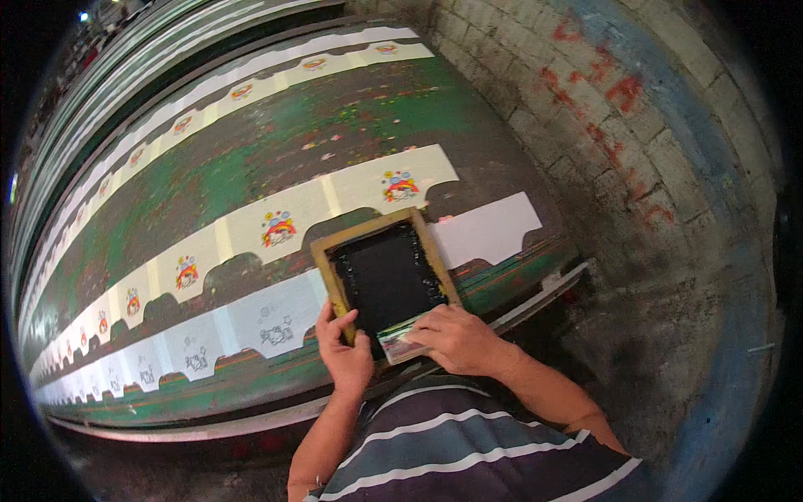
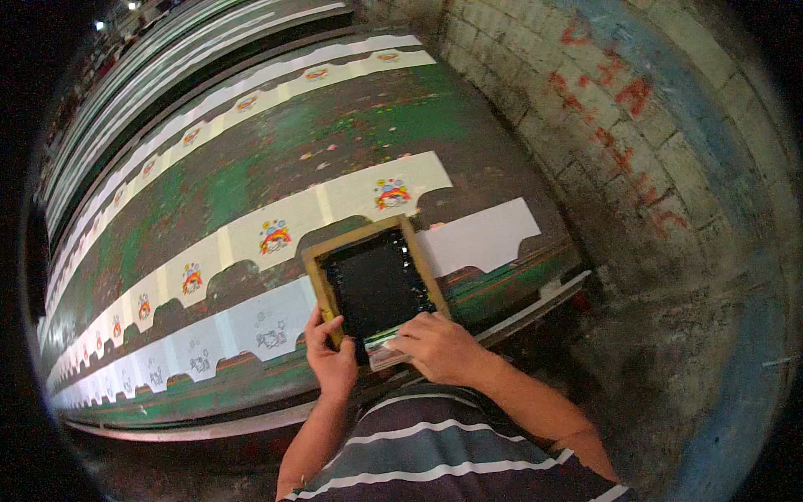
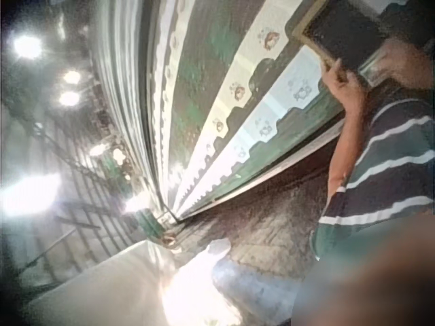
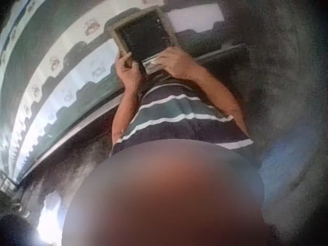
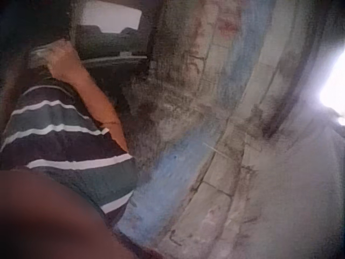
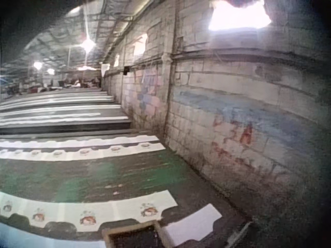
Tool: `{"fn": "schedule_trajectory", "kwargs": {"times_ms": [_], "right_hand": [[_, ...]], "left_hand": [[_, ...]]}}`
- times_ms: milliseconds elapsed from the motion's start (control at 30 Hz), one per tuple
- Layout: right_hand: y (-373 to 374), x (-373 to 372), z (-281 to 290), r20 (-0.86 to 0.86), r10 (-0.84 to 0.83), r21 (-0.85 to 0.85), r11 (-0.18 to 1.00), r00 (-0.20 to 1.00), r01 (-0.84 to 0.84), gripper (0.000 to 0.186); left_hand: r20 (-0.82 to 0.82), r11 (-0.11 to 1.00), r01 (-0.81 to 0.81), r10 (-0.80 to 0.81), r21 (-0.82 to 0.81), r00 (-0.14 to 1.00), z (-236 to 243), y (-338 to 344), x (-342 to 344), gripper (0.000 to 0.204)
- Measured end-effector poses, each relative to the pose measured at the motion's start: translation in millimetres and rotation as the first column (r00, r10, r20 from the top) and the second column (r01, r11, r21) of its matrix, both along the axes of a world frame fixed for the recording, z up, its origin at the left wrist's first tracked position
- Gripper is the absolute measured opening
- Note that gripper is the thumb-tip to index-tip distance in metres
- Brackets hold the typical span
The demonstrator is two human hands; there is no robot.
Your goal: The person holds a screen-printing frame over a long strip of paper with cartoon motifs and uses a squeegee to spread black ink across the screen. The person repeatedly wipes the squeegee and repositions the frame along the strip while continuing to ink the screen.
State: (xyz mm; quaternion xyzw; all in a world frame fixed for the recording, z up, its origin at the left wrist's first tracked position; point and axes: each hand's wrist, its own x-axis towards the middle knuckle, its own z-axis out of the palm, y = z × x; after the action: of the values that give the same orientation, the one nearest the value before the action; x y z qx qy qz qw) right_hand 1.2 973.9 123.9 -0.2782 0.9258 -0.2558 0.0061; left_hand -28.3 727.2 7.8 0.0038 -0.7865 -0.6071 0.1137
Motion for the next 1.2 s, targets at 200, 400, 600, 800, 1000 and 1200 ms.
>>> {"fn": "schedule_trajectory", "kwargs": {"times_ms": [200,400,600,800,1000,1200], "right_hand": [[31.7,12.0,-11.2,-0.069,-0.074,-0.155,0.986,0.995,0.063,0.044],[109.4,21.1,-16.0,-0.121,-0.152,-0.181,0.975,0.981,0.129,0.041],[203.1,25.9,-21.5,-0.150,-0.204,-0.161,0.971,0.967,0.180,0.042],[264.9,20.4,-16.4,-0.123,-0.104,-0.131,0.987,0.987,0.087,0.039],[278.2,7.9,-7.2,-0.151,-0.014,-0.079,0.997,0.988,0.002,0.036],[272.8,-1.6,-0.6,-0.151,0.040,0.065,0.997,0.988,-0.030,0.035]], "left_hand": [[-0.106,1.000,-0.027,0.028,0.008,0.994,9.7,19.3,-0.8,0.044],[-0.216,1.000,0.018,-0.018,-0.003,0.976,16.1,104.8,-3.1,0.044],[-0.168,1.000,-0.004,0.003,-0.005,0.986,11.8,208.2,-4.8,0.045],[-0.145,1.000,-0.011,0.007,-0.028,0.989,13.5,263.6,-6.0,0.042],[-0.116,0.999,-0.031,0.029,-0.014,0.993,10.4,275.9,-6.4,0.042],[-0.095,0.995,-0.047,0.055,0.087,0.994,1.9,281.2,-8.2,0.042]]}}
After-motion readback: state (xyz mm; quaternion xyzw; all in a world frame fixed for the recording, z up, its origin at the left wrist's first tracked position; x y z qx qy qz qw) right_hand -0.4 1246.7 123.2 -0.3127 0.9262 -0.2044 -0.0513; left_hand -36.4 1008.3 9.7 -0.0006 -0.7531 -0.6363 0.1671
